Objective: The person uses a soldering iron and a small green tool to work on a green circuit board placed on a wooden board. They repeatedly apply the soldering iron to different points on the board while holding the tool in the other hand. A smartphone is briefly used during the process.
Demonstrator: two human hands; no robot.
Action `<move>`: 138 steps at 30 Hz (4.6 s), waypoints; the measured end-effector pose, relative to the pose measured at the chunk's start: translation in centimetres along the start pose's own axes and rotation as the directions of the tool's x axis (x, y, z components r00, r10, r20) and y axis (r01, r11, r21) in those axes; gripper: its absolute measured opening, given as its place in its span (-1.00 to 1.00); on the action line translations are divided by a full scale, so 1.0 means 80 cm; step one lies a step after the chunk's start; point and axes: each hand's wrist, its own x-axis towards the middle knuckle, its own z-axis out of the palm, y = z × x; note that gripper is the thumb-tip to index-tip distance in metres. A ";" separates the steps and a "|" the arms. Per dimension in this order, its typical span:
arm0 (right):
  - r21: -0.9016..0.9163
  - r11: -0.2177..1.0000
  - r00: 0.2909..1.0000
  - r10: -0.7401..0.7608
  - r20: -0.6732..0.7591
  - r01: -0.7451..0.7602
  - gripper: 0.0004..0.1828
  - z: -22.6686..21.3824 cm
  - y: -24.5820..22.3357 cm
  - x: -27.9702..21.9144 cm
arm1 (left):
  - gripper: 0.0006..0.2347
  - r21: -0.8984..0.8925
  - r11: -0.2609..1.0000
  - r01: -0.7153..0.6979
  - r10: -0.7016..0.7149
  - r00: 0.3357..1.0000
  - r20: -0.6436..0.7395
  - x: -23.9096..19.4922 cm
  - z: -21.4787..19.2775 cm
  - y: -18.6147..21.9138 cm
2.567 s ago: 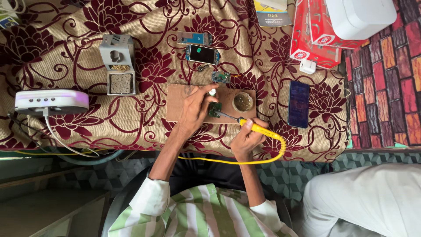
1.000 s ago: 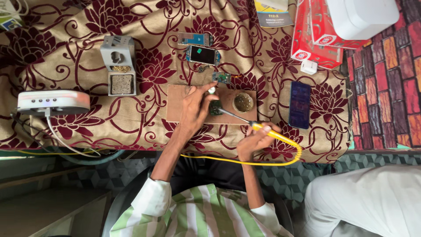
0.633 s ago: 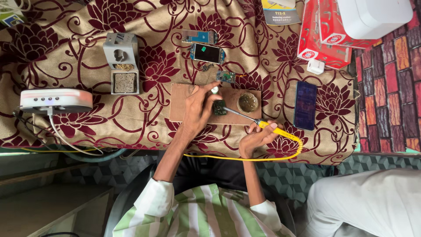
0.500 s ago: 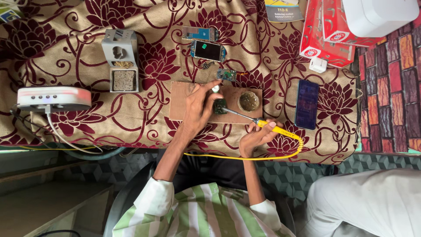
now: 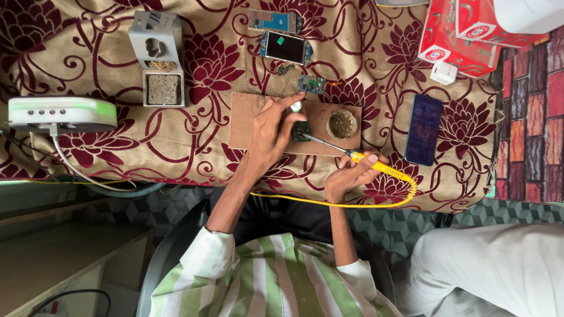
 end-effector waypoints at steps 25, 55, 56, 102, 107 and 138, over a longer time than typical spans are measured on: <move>-0.355 0.708 0.740 -0.349 0.574 0.610 -0.65 0.018 -0.075 0.038 | -0.68 -0.058 0.998 0.009 -0.008 1.000 0.022 0.001 -0.006 0.004; -0.431 0.867 0.674 0.163 0.720 0.250 -0.81 0.046 -0.170 0.046 | -0.72 -0.022 0.999 0.045 -0.045 0.999 -0.004 -0.001 -0.002 -0.003; -0.439 0.876 0.686 0.195 0.701 0.200 -0.80 0.046 -0.171 0.045 | -0.71 -0.036 0.998 0.053 -0.053 0.999 -0.004 0.000 -0.002 -0.002; 0.370 0.889 0.962 0.266 0.061 -0.270 -0.67 -0.041 -0.049 0.018 | -0.74 0.127 0.991 -0.038 0.048 0.996 -0.076 -0.013 -0.013 -0.021; 0.407 0.884 0.972 0.186 0.147 -0.230 -0.68 -0.044 -0.048 0.016 | -0.75 0.053 0.994 -0.098 0.099 0.995 -0.015 -0.006 -0.004 -0.005; 0.276 0.936 0.971 0.181 0.156 -0.218 -0.57 -0.035 -0.054 -0.006 | -0.71 0.258 0.963 -0.072 0.117 0.980 -0.163 -0.073 -0.037 0.012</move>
